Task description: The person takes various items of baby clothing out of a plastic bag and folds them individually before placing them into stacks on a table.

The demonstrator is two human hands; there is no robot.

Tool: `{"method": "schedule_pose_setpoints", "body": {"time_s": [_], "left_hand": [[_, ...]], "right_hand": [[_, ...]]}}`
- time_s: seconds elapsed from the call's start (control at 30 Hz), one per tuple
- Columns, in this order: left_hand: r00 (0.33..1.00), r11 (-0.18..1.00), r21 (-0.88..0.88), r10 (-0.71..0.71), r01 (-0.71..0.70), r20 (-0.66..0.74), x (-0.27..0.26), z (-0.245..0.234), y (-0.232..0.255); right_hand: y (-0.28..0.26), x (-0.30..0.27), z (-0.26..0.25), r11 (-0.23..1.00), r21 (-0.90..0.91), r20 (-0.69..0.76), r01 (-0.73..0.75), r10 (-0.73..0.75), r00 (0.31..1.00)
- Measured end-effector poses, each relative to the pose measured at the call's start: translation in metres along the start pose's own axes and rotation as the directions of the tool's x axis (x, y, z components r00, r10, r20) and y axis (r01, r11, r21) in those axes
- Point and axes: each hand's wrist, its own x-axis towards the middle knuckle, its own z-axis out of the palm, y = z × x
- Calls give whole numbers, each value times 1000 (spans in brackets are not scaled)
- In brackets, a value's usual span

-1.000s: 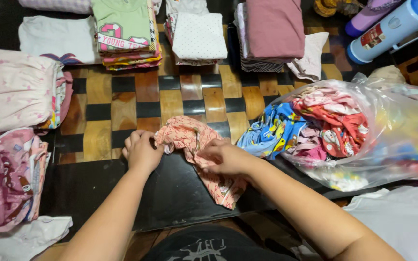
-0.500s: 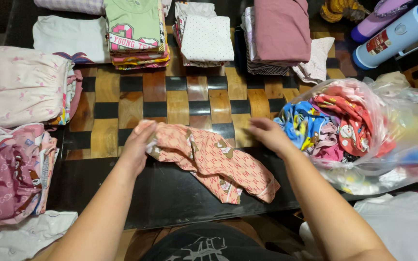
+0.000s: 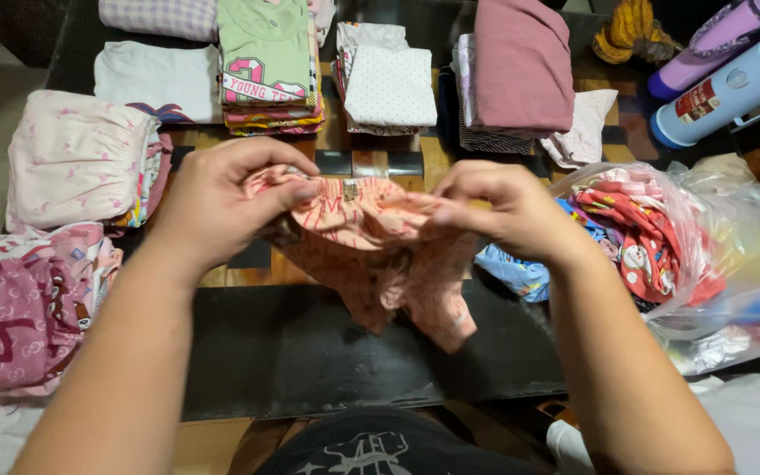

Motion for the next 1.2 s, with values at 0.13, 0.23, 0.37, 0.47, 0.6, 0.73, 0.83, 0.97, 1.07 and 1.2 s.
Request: {"method": "schedule_pose_setpoints", "body": {"time_s": [0.13, 0.23, 0.37, 0.47, 0.6, 0.73, 0.83, 0.97, 1.07, 1.2], "left_hand": [[977, 963, 165, 215, -213, 2, -5, -11, 24], [905, 885, -194, 421, -424, -61, -9, -7, 40], [948, 880, -400, 309, -256, 72, -13, 23, 48], [945, 920, -255, 321, -296, 61, -8, 32, 44], [934, 910, -255, 352, -326, 61, -9, 37, 36], [888, 883, -108, 444, -456, -116, -9, 41, 30], [720, 870, 135, 472, -475, -509, -14, 52, 6], [851, 664, -664, -79, -344, -520, -54, 96, -62], [918, 794, -519, -394, 315, -45, -80, 145, -100], [885, 588, -662, -281, 464, 371, -77, 177, -99]], "right_hand": [[-29, -15, -8, 964, 261, -106, 59, -32, 994], [-46, -10, -1, 906, 420, -92, 48, -11, 996], [-53, -11, 15, 967, 232, 100, -105, 84, 991], [-54, -10, 15, 950, 187, 105, -249, 233, 967], [-71, -8, 4, 971, 237, 99, -31, 7, 995], [-76, -2, 17, 953, 150, 244, -264, 223, 944], [-71, -2, 21, 894, 404, 19, -194, 204, 979], [-70, 1, 15, 756, 654, -206, -31, 217, 954], [-76, 0, 18, 702, 711, -191, -47, 257, 947], [-85, -3, 24, 635, 765, -175, -111, 371, 912]]}}
